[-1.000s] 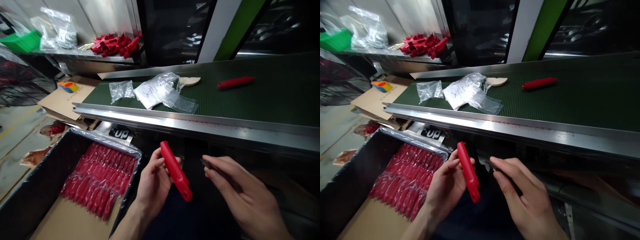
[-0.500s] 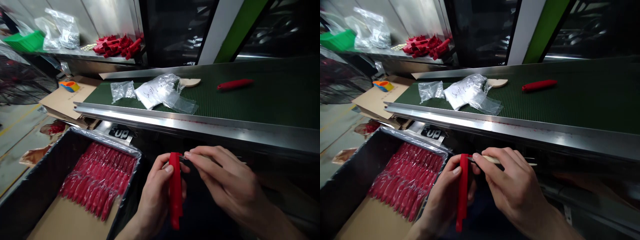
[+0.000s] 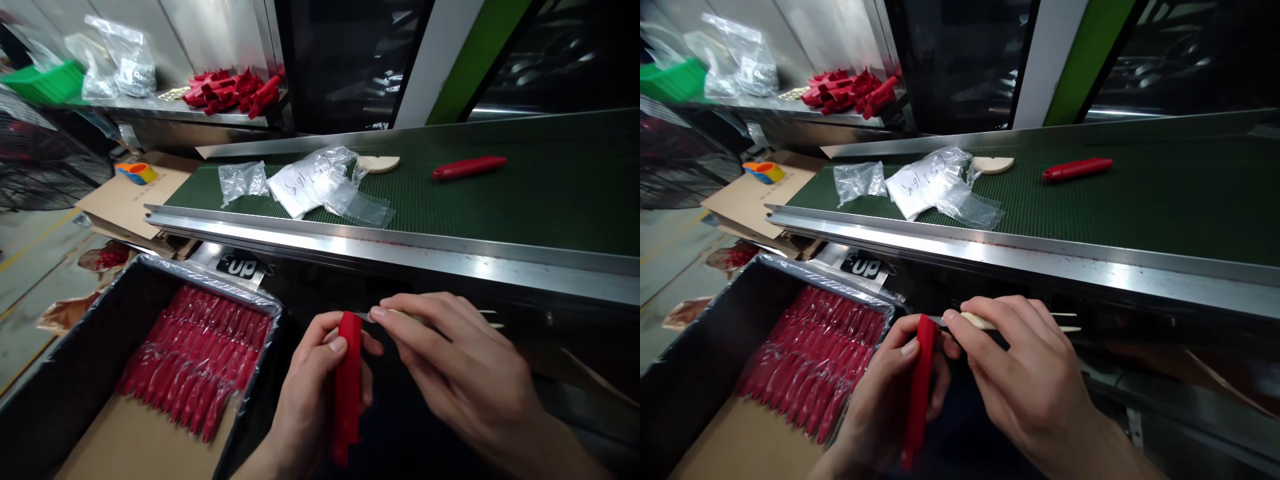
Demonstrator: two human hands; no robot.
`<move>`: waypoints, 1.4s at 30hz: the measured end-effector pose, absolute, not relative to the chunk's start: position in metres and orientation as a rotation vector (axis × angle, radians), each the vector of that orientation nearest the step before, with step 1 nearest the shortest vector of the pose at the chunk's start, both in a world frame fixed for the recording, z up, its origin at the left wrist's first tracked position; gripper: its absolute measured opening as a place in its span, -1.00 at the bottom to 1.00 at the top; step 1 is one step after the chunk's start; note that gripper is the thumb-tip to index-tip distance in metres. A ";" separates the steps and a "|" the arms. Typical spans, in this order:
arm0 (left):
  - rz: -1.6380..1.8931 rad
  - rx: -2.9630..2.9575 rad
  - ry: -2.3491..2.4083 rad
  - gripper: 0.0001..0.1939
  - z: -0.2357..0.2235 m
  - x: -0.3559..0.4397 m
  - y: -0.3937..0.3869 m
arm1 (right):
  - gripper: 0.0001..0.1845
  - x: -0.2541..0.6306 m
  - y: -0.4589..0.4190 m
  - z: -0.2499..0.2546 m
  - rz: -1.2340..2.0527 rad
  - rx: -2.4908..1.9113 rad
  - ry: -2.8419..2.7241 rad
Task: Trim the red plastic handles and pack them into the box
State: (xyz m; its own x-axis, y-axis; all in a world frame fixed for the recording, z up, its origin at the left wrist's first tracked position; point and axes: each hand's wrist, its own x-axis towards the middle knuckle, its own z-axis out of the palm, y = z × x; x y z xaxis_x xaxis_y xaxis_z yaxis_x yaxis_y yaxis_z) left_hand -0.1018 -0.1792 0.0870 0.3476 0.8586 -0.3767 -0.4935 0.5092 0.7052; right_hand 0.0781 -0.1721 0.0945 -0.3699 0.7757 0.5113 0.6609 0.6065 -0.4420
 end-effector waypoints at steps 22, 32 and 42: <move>0.931 0.526 0.888 -0.82 0.090 -0.107 -0.175 | -0.59 0.074 -0.186 0.099 0.185 -1.013 -2.278; 0.982 0.583 0.838 -0.84 0.094 -0.111 -0.162 | -0.60 0.065 -0.201 0.095 0.142 -0.996 -2.324; 0.997 0.561 0.869 -0.83 0.096 -0.112 -0.154 | -0.63 0.063 -0.213 0.092 0.145 -0.997 -2.343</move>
